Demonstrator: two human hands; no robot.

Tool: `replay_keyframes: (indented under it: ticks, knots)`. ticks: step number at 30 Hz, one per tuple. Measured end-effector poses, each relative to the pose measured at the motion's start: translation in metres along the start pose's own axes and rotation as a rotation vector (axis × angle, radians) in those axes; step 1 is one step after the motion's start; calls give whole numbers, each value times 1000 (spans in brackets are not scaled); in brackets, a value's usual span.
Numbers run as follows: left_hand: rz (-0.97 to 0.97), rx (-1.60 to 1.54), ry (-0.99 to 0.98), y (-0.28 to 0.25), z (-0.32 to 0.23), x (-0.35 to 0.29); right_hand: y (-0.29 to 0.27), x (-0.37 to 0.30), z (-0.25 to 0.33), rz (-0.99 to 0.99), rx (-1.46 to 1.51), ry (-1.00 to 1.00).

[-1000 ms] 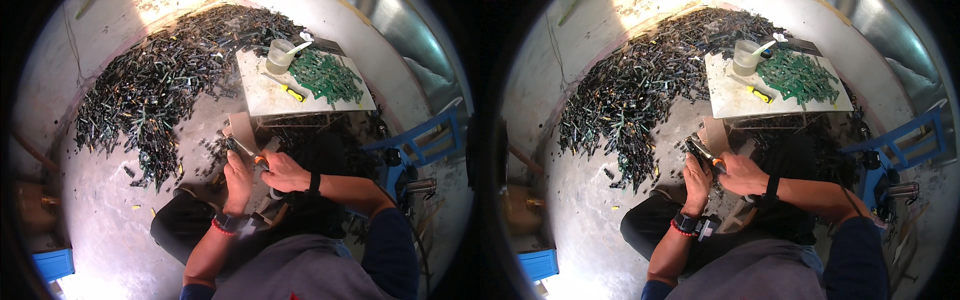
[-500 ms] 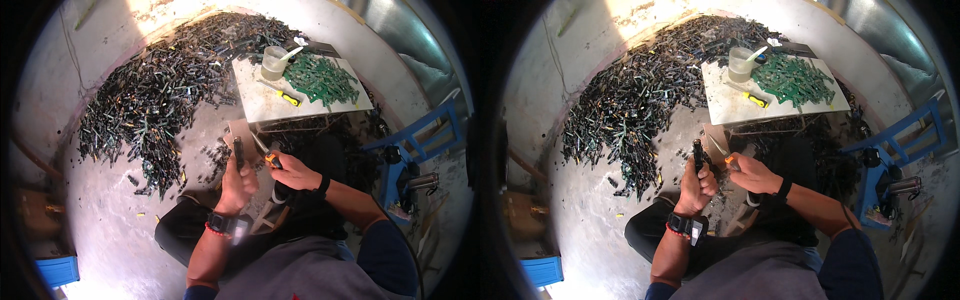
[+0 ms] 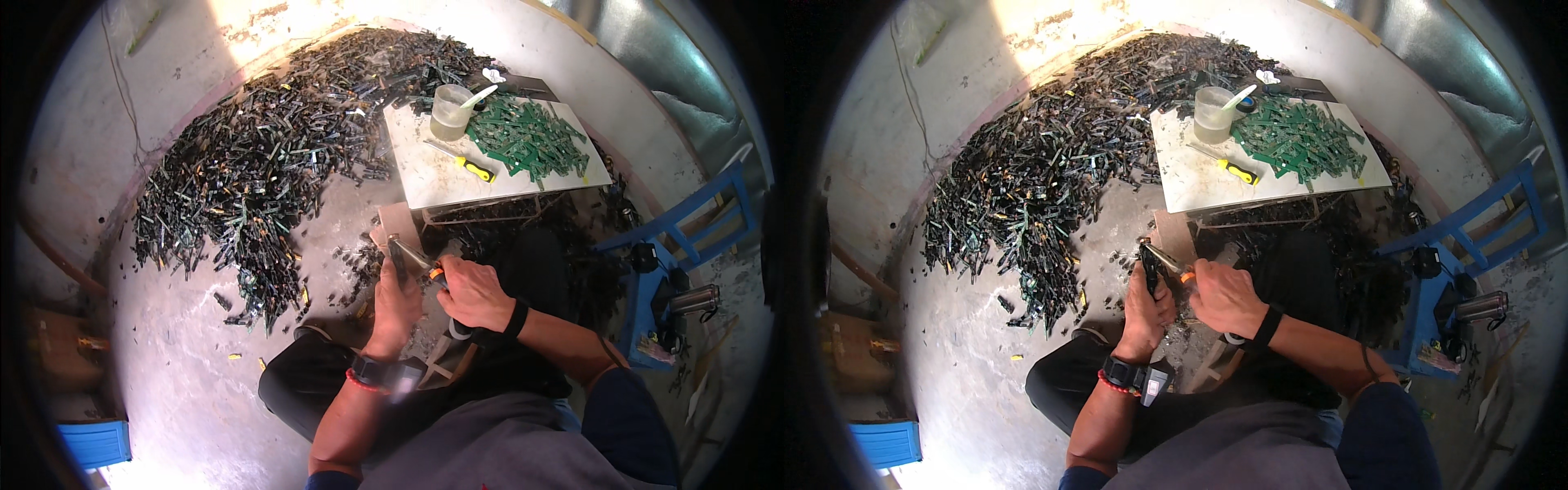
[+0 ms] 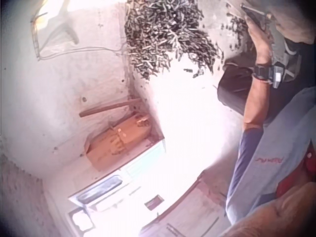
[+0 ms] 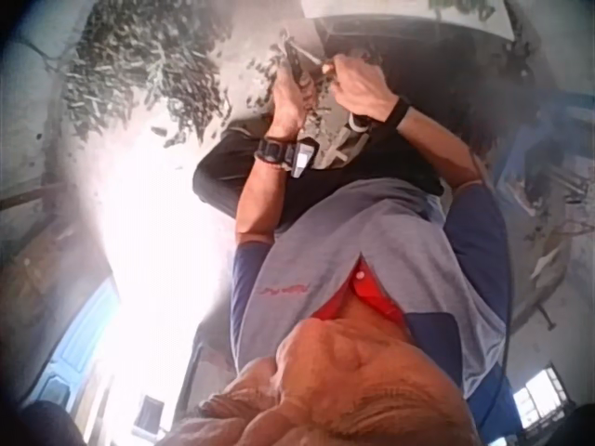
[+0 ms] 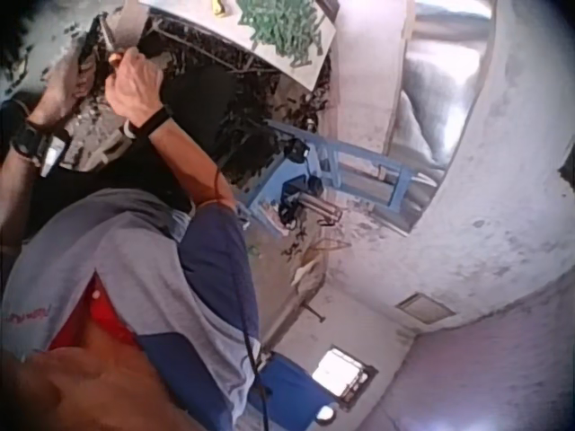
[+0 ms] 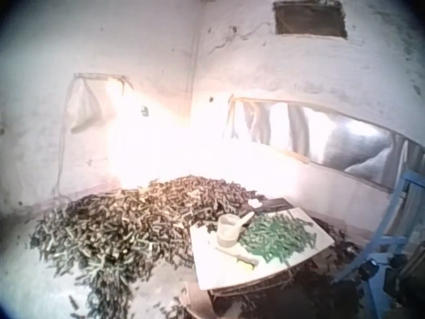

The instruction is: The person sits on the floor and uses pliers to remove components from small green circuit boards. The removed parts are dropped onto a large pile on the floor, while the processed boards are placed on a nearby table.

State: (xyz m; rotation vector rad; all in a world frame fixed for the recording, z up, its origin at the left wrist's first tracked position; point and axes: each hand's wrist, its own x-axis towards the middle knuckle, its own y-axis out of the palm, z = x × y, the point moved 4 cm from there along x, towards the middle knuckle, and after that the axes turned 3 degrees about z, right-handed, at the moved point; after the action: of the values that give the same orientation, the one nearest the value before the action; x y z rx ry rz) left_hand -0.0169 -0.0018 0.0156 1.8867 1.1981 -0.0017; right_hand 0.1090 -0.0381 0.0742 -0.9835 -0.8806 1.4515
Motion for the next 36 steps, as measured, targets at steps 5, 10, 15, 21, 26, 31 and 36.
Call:
replay_keyframes:
  ticks: [5, 10, 15, 21, 26, 31, 36]
  knots:
    - [-208, 343, 388, -10, 9, 14, 8, 0, 8, 117, 99, 51]
    - [-260, 581, 403, -9, 13, 9, 6, -3, 11, 197, 124, 67]
    - [-356, 783, 481, -1, 5, -1, 5, -1, 16, 267, 141, 68]
    - [-361, 848, 491, -4, 5, -4, 8, -3, 18, 276, 255, 20]
    - [-306, 691, 490, -2, 5, -7, 16, -1, 10, 124, 137, -32]
    - [-245, 367, 173, -11, 15, -5, 2, 15, -20, -43, -200, -133]
    - [-111, 264, 134, -3, 4, -14, -24, 30, -26, -131, -306, -347]
